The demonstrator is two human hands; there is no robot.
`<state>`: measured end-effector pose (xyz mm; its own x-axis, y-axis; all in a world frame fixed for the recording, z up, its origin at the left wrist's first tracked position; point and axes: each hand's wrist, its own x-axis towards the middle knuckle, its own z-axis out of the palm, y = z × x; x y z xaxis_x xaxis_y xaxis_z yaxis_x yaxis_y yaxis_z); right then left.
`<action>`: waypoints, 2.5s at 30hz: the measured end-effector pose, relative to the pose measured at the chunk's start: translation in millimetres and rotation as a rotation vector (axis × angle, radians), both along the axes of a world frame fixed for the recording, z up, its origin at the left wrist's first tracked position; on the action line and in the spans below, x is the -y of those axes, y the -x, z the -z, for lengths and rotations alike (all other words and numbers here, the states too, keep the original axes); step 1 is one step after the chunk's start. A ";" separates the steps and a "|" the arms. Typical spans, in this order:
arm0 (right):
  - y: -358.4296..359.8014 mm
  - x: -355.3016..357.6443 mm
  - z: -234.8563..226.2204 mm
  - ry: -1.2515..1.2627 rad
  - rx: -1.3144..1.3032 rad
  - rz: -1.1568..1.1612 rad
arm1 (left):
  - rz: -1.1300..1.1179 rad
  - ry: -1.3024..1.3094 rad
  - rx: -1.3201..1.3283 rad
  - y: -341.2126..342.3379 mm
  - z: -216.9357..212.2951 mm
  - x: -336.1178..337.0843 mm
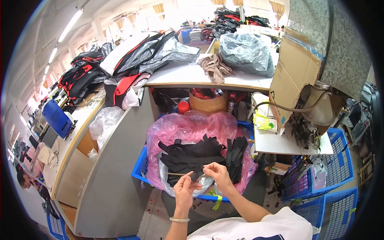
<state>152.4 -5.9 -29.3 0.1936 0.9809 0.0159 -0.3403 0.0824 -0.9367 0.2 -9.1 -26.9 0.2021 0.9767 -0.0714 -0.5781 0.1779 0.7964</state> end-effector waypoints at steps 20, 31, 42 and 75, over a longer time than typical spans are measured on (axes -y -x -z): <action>0.6 7.4 0.8 0.237 -0.694 -0.376 | 0.002 -0.281 -0.473 16.4 -6.4 -6.9; 11.0 19.0 -17.7 0.121 0.067 -0.541 | -0.098 -0.172 -0.313 25.7 -16.8 -11.0; 30.1 22.8 -3.6 0.315 -0.230 -0.643 | -0.071 0.134 0.203 4.1 -6.7 -11.3; 64.2 2.7 17.8 0.328 -0.148 -0.303 | -0.354 0.420 0.306 29.4 42.7 -44.6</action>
